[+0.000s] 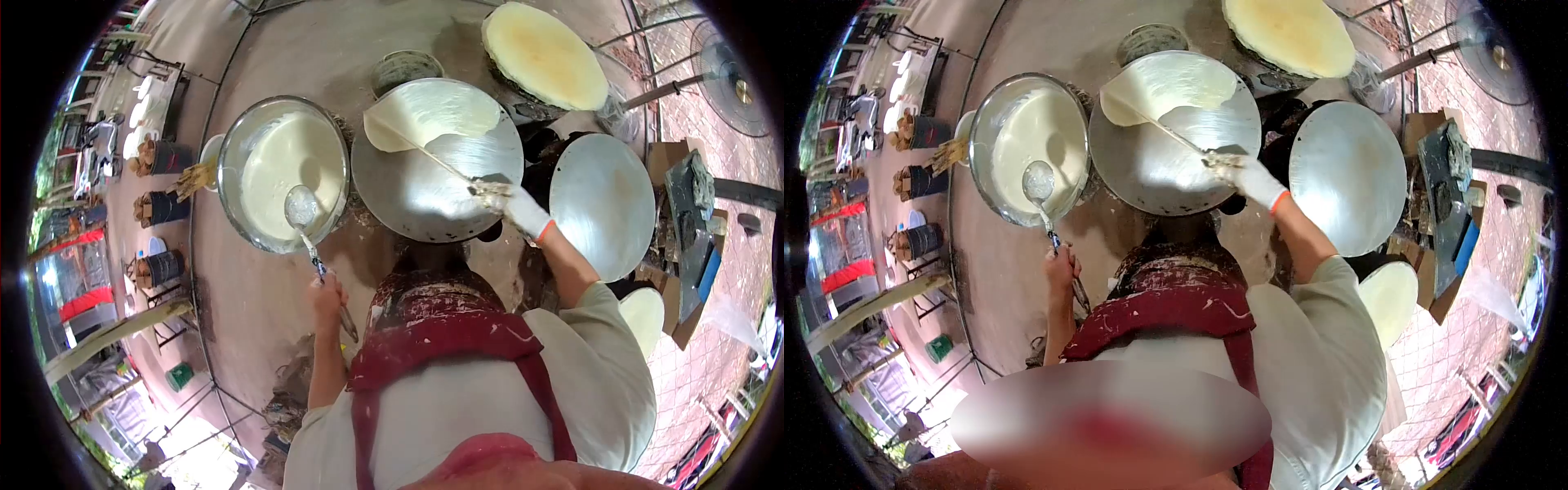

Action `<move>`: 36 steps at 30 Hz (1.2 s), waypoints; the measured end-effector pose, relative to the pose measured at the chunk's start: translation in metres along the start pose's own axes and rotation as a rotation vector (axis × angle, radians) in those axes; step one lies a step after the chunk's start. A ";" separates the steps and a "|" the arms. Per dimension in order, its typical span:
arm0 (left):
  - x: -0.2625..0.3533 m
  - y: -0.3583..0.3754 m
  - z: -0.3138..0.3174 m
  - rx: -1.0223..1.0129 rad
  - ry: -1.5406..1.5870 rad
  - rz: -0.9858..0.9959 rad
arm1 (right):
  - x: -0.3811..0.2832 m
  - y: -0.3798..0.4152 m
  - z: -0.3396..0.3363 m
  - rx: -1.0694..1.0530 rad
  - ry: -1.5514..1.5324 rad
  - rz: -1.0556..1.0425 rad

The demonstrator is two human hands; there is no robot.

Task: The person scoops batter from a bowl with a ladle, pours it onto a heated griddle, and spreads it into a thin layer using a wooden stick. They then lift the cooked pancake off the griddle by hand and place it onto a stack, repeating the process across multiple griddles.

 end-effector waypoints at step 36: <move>0.016 -0.007 0.064 -0.222 -1.348 0.571 | 0.015 -0.008 0.000 -0.465 -0.141 0.212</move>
Point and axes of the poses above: each hand's wrist, its own y-axis away from the middle knuckle, its own z-axis out of the palm, x = y × z, the point moved 9 cm from there along -y, towards the middle knuckle, and after that the axes turned 5 degrees about y, right-handed, at the moved point
